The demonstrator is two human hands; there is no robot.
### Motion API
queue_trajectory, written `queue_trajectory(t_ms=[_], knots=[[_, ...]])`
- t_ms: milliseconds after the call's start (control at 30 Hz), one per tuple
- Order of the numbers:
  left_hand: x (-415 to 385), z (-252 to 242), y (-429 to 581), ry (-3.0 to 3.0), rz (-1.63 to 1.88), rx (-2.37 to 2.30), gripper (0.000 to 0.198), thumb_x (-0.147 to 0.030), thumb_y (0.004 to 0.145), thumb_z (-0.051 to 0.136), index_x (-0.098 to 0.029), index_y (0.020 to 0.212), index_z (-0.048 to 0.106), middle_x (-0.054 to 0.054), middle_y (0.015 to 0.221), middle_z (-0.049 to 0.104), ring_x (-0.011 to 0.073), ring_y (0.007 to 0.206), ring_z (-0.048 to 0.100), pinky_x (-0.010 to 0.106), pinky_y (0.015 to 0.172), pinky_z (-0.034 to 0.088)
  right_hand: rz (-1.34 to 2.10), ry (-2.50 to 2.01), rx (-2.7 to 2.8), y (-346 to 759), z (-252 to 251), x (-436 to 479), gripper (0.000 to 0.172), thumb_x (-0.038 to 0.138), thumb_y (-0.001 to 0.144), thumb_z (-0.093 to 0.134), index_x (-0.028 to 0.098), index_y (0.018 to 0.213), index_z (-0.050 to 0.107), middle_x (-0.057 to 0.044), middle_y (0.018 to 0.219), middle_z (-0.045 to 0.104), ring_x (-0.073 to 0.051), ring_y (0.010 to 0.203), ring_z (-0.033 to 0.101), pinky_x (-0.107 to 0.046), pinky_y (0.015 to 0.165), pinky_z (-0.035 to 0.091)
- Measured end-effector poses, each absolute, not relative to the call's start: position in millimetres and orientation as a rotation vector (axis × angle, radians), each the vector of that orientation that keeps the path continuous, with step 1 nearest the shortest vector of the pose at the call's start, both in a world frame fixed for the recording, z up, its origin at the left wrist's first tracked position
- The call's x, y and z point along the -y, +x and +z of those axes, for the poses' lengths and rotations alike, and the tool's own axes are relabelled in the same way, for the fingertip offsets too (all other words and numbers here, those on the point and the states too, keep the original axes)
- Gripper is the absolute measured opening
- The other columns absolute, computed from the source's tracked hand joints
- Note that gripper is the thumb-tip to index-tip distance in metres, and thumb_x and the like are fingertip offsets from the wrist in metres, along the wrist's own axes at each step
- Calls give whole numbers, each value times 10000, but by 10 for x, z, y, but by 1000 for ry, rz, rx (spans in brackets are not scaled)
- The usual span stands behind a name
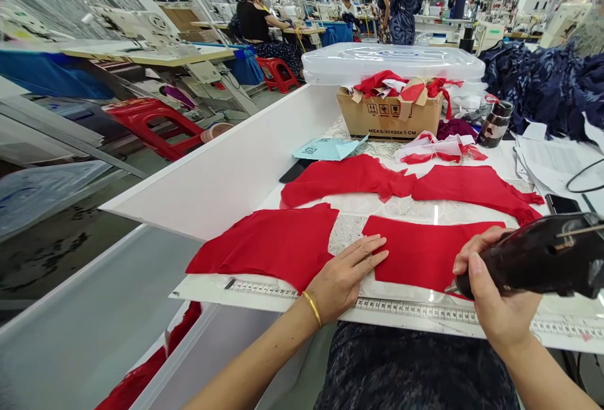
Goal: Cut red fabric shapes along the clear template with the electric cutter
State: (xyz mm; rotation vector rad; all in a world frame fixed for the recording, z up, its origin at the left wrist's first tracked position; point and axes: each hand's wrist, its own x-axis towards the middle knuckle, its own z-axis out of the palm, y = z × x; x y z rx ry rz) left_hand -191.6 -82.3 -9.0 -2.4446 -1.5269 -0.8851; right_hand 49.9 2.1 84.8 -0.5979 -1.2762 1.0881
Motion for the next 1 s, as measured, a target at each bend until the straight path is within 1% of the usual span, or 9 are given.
queue_trajectory(t_ms=[67, 233, 467, 633, 733, 833, 900, 1000], knots=[[823, -85, -1921, -2446, -887, 1534, 594, 83, 839, 383, -143, 1338, 614, 151, 1375, 656, 263, 1367, 574, 460, 1098, 562, 1101, -597, 1263, 502, 841, -17, 260, 348, 809, 843, 238, 899, 625, 34, 644, 623, -141, 523, 595, -277, 481, 520], [849, -46, -1919, -2413, -898, 1546, 666, 83, 833, 376, -155, 1431, 547, 144, 1406, 639, 261, 1410, 535, 475, 1121, 543, 1126, -562, 1196, 523, 850, -54, 285, 320, 799, 843, 236, 984, 643, 36, 675, 644, -141, 515, 597, -297, 495, 547], [898, -38, -1848, -2373, -821, 1540, 581, 85, 817, 368, -89, 1315, 612, 164, 1360, 670, 263, 1391, 555, 457, 1117, 547, 1117, -531, 1221, 327, 840, -228, 296, 324, 800, 830, 228, 992, 626, 46, 651, 639, -138, 504, 603, -266, 469, 536], [944, -75, -1796, -2408, -769, 1598, 574, 40, 808, 413, -86, 1332, 609, 183, 1367, 663, 283, 1387, 555, 501, 1118, 539, 1094, -507, 1286, 3, 764, -350, 280, 347, 840, 790, 227, 1012, 605, 53, 648, 637, -136, 510, 614, -261, 484, 536], [942, -45, -1716, -2397, -773, 1637, 518, -6, 860, 429, -79, 1342, 608, 200, 1380, 651, 295, 1393, 548, 508, 1122, 530, 1077, -502, 1316, -222, 718, -448, 263, 346, 856, 765, 223, 1018, 598, 54, 659, 649, -137, 517, 629, -270, 511, 548], [889, -3, -1614, -2358, -788, 1674, 391, -94, 968, 446, -78, 1317, 622, 206, 1379, 651, 301, 1374, 567, 490, 1112, 537, 1089, -495, 1329, -461, 689, -549, 260, 339, 851, 752, 222, 1015, 588, 66, 653, 648, -131, 498, 631, -271, 522, 545], [838, 5, -1562, -2336, -802, 1682, 337, -189, 1028, 465, -85, 1305, 628, 205, 1371, 657, 306, 1358, 583, 486, 1097, 548, 1094, -486, 1314, -615, 683, -601, 274, 339, 835, 754, 224, 1006, 573, 76, 648, 638, -129, 478, 631, -267, 503, 532], [778, -29, -1523, -2304, -837, 1667, 329, -277, 1056, 493, -74, 1268, 643, 208, 1338, 675, 314, 1313, 619, 484, 1074, 566, 1115, -467, 1279, -817, 685, -651, 304, 338, 810, 753, 227, 1000, 543, 92, 627, 616, -124, 442, 612, -260, 468, 506]])
